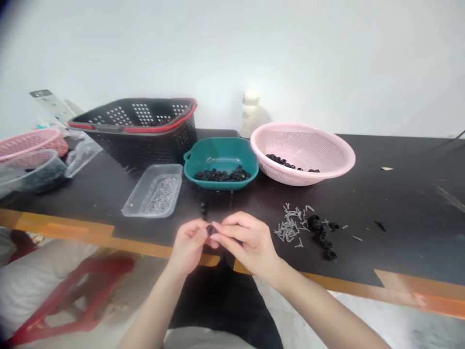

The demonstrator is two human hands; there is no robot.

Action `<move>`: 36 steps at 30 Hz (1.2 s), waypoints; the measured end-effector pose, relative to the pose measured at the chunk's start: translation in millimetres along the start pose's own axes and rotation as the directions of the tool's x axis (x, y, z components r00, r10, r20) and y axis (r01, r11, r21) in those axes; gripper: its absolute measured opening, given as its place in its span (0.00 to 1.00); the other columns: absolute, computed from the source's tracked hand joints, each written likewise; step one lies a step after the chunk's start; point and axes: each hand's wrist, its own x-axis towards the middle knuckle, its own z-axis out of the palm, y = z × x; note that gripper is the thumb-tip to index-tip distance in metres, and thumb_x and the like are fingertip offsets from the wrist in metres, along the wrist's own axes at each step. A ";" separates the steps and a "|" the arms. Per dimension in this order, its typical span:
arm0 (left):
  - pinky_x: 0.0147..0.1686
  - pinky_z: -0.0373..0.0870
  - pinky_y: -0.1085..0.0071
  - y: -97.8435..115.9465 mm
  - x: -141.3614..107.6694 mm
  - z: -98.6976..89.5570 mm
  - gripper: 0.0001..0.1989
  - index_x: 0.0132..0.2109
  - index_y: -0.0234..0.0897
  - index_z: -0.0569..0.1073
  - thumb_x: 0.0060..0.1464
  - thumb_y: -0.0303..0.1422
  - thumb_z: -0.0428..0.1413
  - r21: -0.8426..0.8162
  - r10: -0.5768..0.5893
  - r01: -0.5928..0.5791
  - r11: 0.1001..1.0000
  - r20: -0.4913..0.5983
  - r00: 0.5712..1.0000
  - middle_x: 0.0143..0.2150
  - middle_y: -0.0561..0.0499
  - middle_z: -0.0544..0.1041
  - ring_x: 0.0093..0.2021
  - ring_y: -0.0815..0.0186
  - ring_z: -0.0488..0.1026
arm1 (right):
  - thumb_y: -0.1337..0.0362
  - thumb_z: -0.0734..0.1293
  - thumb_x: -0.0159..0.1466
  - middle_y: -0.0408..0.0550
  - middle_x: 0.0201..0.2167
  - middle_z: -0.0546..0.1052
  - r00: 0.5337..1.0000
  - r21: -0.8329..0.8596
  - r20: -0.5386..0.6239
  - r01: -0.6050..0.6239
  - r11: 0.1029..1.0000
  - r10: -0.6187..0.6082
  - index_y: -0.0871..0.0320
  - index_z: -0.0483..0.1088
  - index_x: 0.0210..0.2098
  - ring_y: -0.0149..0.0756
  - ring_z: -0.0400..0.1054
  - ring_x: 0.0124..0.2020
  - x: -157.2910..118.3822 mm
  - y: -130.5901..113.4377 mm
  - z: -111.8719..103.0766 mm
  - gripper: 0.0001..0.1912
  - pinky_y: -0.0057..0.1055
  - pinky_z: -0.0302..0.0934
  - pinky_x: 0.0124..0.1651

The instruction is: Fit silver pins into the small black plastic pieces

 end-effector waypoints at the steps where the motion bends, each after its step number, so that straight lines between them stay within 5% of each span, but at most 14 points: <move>1: 0.24 0.76 0.74 0.2 0.0 0.1 0.21 0.29 0.32 0.77 0.41 0.48 0.67 0.005 -0.001 0.001 1.000 0.009 1.000 0.20 0.52 0.77 0.18 0.70 0.73 | 0.66 0.70 0.62 0.46 0.30 0.77 1.000 -0.015 -0.010 0.007 1.000 -0.008 0.54 0.80 0.39 0.33 0.72 0.28 0.5 -0.8 -0.2 0.07 0.28 0.70 0.31; 6: 0.24 0.75 0.74 1.6 0.2 1.4 0.22 0.27 0.33 0.76 0.40 0.49 0.66 0.013 -0.024 0.023 1.000 0.027 0.999 0.19 0.52 0.75 0.18 0.70 0.73 | 0.65 0.71 0.62 0.47 0.31 0.77 0.997 -0.038 -0.053 0.055 0.998 -0.057 0.52 0.79 0.43 0.33 0.72 0.28 1.7 -2.7 -2.1 0.09 0.28 0.70 0.30; 17: 0.23 0.73 0.77 4.4 0.6 1.7 0.22 0.25 0.32 0.73 0.40 0.48 0.67 -0.040 -0.072 0.073 0.997 0.029 0.997 0.18 0.52 0.76 0.18 0.71 0.73 | 0.68 0.67 0.65 0.48 0.32 0.78 0.996 -0.051 0.042 0.086 0.995 -0.084 0.53 0.79 0.44 0.33 0.74 0.29 2.3 -1.5 -6.0 0.11 0.26 0.71 0.31; 28: 0.22 0.75 0.74 2.7 0.8 2.2 0.22 0.26 0.33 0.75 0.35 0.48 0.69 -0.011 -0.046 0.045 0.999 -0.023 0.999 0.20 0.51 0.78 0.18 0.69 0.74 | 0.67 0.70 0.63 0.48 0.28 0.78 0.997 -0.036 0.025 0.078 0.996 -0.077 0.57 0.79 0.36 0.32 0.73 0.26 5.0 -3.5 -7.2 0.05 0.26 0.70 0.29; 36: 0.22 0.75 0.74 1.1 0.1 1.7 0.21 0.24 0.33 0.74 0.35 0.48 0.69 -0.007 0.003 -0.003 1.000 -0.015 1.000 0.19 0.52 0.77 0.18 0.68 0.74 | 0.64 0.72 0.60 0.46 0.27 0.77 0.984 0.222 0.100 -0.164 0.961 0.144 0.55 0.80 0.31 0.31 0.72 0.25 4.7 -2.2 -7.9 0.03 0.25 0.68 0.26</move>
